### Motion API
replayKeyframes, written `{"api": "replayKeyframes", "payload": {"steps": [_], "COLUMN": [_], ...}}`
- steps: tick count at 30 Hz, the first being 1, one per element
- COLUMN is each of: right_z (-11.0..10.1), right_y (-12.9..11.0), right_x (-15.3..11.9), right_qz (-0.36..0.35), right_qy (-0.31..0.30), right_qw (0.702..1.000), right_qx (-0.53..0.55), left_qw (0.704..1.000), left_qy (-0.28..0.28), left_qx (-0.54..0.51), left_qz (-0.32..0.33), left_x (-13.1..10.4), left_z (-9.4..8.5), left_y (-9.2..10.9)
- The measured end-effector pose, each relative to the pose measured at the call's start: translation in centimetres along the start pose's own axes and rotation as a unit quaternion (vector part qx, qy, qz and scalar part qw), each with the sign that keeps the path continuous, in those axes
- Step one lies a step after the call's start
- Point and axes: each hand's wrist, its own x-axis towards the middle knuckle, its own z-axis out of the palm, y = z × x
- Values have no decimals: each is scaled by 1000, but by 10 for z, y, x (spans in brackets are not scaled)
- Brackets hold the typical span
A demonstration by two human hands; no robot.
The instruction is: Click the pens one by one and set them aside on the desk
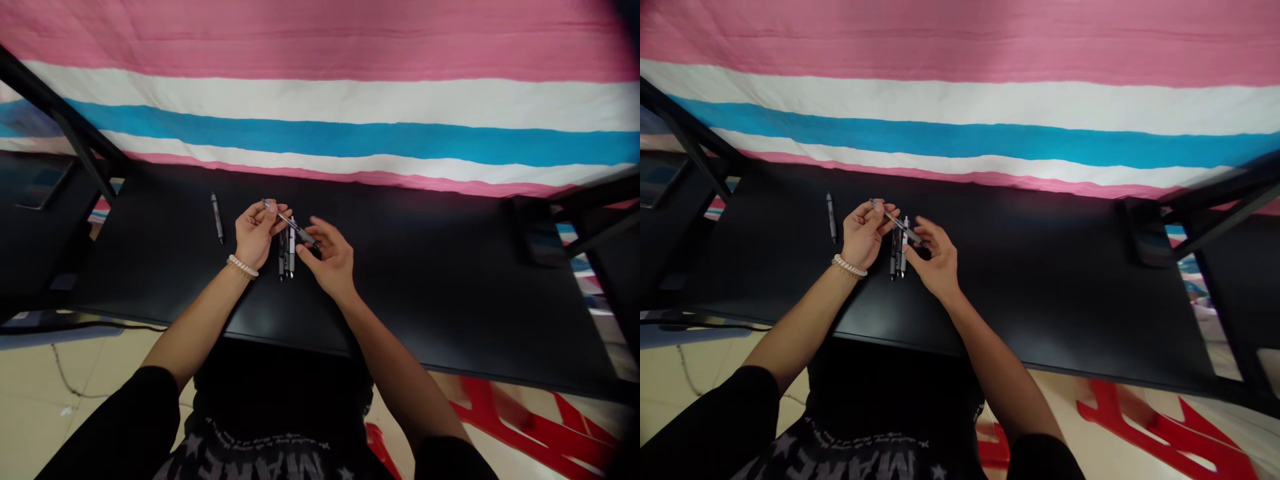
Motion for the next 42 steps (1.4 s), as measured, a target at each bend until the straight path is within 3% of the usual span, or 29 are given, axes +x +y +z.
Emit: {"api": "replayKeyframes", "payload": {"steps": [2, 6, 10, 14, 18, 26, 30, 35, 38, 42], "right_z": [0, 1, 2, 2, 3, 5, 6, 5, 2, 0], "right_y": [-1, -2, 0, -2, -4, 1, -3, -4, -4, -5], "right_x": [1, 2, 0, -4, -6, -10, -7, -4, -5, -3], "right_qz": [27, 9, 74, 22, 27, 29, 115, 58, 84, 81], "right_qy": [-3, -7, -20, 28, 36, 49, -6, -3, -40, -34], "right_qw": [999, 999, 994, 998, 999, 998, 993, 998, 996, 996], "right_qx": [31, 53, 84, 42, 7, -21, 32, 16, -2, -5], "left_qw": [1000, 1000, 999, 998, 995, 998, 999, 999, 999, 999], "left_qy": [2, 10, 9, 43, 83, 14, 6, 28, 29, 23], "left_qx": [2, 12, 37, 39, 35, 46, 39, 35, 34, 29], "left_qz": [0, 1, -1, 24, 34, -41, -38, -14, -15, -7], "left_x": [0, 0, 1, 12, 21, 1, 1, 6, 7, 6], "left_z": [0, 0, -1, -12, -21, 0, -1, -5, -6, -5], "left_y": [1, 0, 1, 9, 16, -1, -2, 1, 1, 0]}}
